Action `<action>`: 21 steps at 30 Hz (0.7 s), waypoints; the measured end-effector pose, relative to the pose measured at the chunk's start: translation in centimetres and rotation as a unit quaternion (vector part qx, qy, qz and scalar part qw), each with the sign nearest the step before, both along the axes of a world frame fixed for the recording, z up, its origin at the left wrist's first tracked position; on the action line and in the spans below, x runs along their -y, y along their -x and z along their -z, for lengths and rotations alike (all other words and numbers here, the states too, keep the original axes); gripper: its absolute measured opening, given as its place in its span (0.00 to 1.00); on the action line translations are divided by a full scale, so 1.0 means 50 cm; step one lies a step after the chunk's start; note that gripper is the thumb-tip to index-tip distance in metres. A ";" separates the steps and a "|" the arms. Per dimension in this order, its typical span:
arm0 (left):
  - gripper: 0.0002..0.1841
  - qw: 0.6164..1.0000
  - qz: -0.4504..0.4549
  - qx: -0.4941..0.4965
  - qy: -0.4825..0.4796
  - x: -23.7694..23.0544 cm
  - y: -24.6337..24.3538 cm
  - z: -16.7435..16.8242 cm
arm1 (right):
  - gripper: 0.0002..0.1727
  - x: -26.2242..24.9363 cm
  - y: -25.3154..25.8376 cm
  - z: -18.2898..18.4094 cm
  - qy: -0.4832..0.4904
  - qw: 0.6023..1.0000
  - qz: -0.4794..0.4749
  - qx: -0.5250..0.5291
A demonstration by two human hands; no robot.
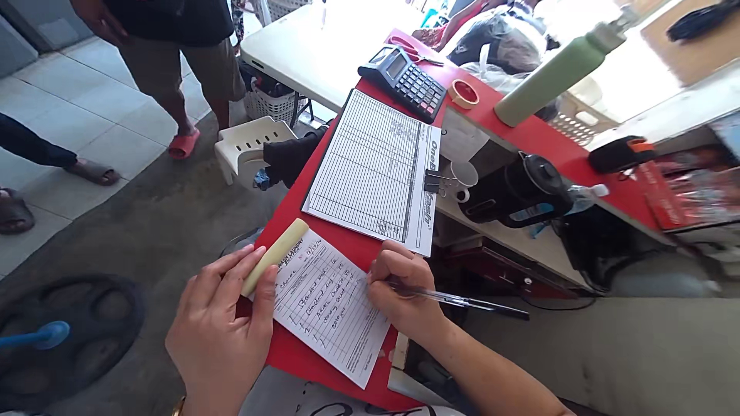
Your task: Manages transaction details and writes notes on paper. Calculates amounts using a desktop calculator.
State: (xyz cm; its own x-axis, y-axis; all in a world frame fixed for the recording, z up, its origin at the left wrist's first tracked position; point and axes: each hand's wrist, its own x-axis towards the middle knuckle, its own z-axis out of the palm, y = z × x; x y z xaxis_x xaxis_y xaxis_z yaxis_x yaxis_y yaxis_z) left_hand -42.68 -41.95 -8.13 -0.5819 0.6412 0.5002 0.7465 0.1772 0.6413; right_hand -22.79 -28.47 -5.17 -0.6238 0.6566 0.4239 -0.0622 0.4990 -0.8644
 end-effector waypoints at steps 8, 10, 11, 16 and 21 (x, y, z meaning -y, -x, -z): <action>0.21 1.000 -0.005 0.008 0.007 0.002 -0.002 -0.001 | 0.07 0.008 -0.007 -0.021 -0.015 0.999 -0.031 0.002; 0.21 1.000 -0.008 0.010 0.009 0.002 -0.003 0.000 | 0.06 0.033 -0.009 -0.041 -0.025 0.995 -0.091 0.011; 0.21 1.000 -0.009 0.010 0.012 0.003 -0.003 0.000 | 0.05 0.049 -0.007 -0.044 -0.025 0.991 -0.127 0.020; 0.20 1.000 -0.006 0.008 0.010 0.003 -0.003 -0.001 | 0.03 0.085 0.008 -0.014 -0.004 0.984 -0.177 0.035; 0.20 1.000 -0.005 0.007 0.011 0.002 -0.003 0.000 | 0.06 0.091 0.011 -0.014 -0.067 0.982 -0.167 0.048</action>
State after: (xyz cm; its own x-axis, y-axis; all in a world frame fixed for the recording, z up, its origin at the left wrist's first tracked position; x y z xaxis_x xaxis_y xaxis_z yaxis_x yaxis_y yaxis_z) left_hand -42.53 -42.05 -8.12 -0.5960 0.6452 0.4780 0.7353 0.1992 0.6478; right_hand -23.35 -33.00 -4.45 -0.8367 0.3496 0.4215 -0.1637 0.5748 -0.8017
